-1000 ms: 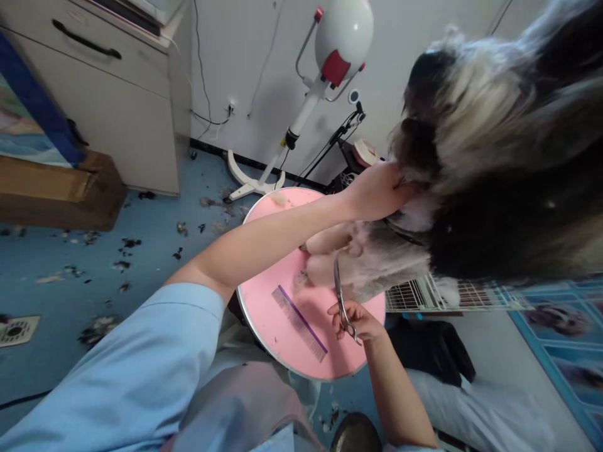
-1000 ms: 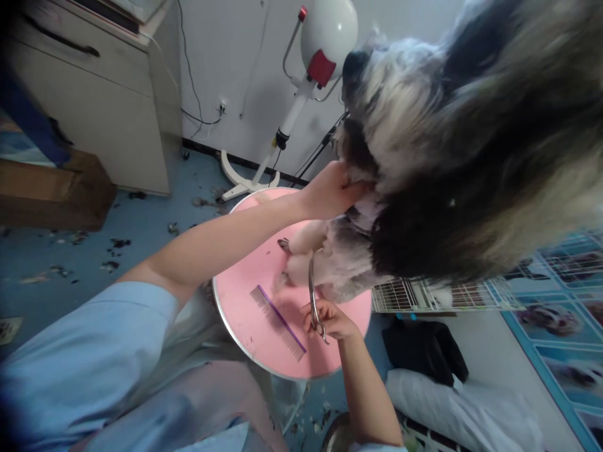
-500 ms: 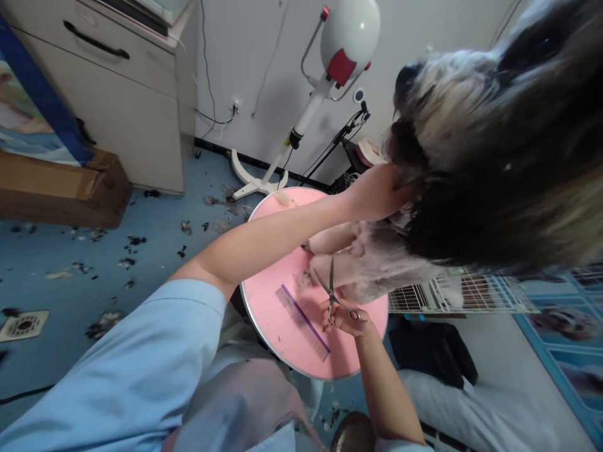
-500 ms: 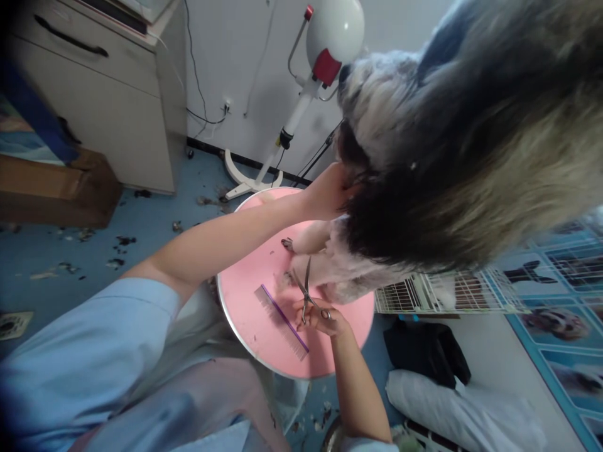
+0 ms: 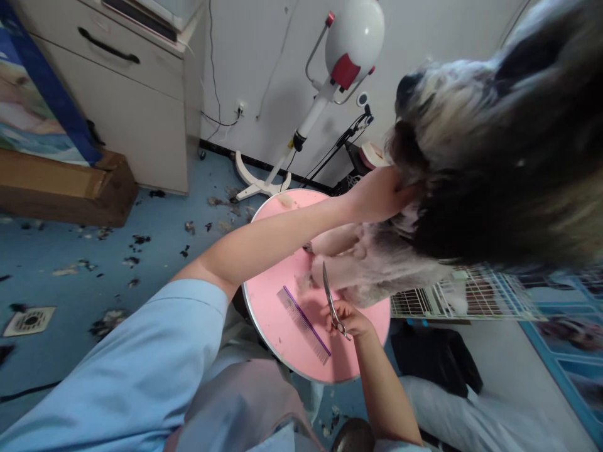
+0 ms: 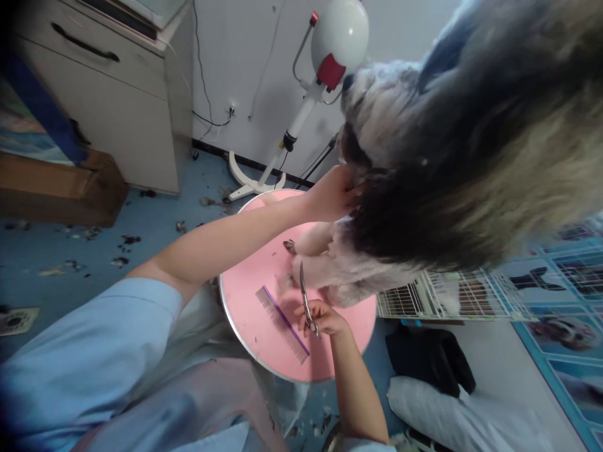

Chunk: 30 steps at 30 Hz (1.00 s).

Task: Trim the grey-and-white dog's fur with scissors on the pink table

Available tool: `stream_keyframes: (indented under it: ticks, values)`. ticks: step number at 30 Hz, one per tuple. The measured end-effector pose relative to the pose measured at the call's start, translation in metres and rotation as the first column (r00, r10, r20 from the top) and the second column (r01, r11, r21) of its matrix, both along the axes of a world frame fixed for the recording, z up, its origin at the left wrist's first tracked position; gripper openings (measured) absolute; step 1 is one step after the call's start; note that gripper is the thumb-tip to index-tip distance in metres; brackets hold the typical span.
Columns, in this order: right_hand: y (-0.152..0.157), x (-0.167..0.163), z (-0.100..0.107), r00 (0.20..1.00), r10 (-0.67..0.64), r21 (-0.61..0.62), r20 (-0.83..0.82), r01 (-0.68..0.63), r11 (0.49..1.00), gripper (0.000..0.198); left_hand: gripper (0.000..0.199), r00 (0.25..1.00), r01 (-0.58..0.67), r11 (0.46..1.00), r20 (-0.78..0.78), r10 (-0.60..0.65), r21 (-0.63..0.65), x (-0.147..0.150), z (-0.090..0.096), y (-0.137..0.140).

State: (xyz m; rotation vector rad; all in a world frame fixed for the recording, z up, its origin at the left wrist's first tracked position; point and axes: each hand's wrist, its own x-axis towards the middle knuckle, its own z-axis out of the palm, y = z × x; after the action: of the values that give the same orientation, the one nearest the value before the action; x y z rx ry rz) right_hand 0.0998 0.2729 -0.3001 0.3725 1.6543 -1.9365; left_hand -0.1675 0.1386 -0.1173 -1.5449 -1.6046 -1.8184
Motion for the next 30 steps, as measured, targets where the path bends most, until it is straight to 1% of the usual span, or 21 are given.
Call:
stream_keyframes:
  ticks: [2, 4, 6, 8, 9, 13, 15, 17, 21, 26, 30]
  values:
    - [0.001, -0.001, -0.002, 1.0, -0.004, -0.05, -0.013, 0.003, 0.999, 0.062, 0.034, 0.998, 0.029, 0.999, 0.061, -0.029, -0.013, 0.001, 0.002, -0.004]
    - [0.001, -0.003, -0.003, 0.999, -0.035, -0.077, -0.025, 0.033, 0.996, 0.065, 0.032, 0.996, 0.043, 0.999, 0.08, -0.043, 0.003, 0.002, 0.004, -0.007]
    - [0.0, -0.006, -0.006, 0.998, -0.047, -0.053, -0.034, 0.045, 0.998, 0.06, 0.028, 0.997, 0.039, 0.998, 0.06, -0.041, 0.039, 0.002, 0.005, -0.008]
    - [-0.002, -0.007, -0.008, 0.999, -0.033, -0.013, -0.027, 0.033, 0.999, 0.054, 0.026, 0.998, 0.033, 0.998, 0.042, -0.036, 0.062, 0.001, 0.005, -0.007]
    - [-0.003, -0.008, -0.008, 1.0, -0.023, -0.012, -0.02, 0.023, 1.0, 0.054, 0.026, 0.999, 0.033, 0.997, 0.037, -0.036, 0.064, 0.0, 0.005, -0.007]
    - [-0.007, -0.011, -0.01, 0.998, -0.062, -0.08, 0.018, 0.064, 0.995, 0.059, 0.025, 0.999, 0.028, 0.999, 0.044, -0.03, 0.043, -0.001, 0.005, -0.005]
    - [-0.009, -0.013, -0.013, 0.997, -0.073, -0.083, 0.026, 0.075, 0.994, 0.056, 0.025, 0.998, 0.021, 0.999, 0.053, -0.022, 0.033, -0.002, 0.004, -0.005]
    - [-0.01, -0.014, -0.017, 0.998, -0.054, -0.078, 0.024, 0.056, 0.995, 0.052, 0.023, 0.998, 0.023, 0.999, 0.058, -0.025, 0.032, -0.002, 0.004, -0.005]
    - [-0.015, -0.014, -0.023, 0.997, -0.076, -0.114, 0.035, 0.079, 0.99, 0.054, 0.022, 0.997, 0.044, 0.998, 0.055, -0.047, 0.048, -0.002, 0.001, -0.005]
    - [-0.021, -0.016, -0.025, 0.995, -0.085, -0.04, 0.048, 0.087, 0.995, 0.05, 0.023, 0.999, 0.031, 0.999, 0.024, -0.032, 0.012, -0.002, 0.001, -0.009]
    - [-0.028, -0.02, -0.028, 0.986, -0.15, -0.052, 0.074, 0.154, 0.987, 0.052, 0.024, 1.0, 0.0, 0.999, 0.001, 0.0, -0.042, 0.002, 0.007, -0.016]
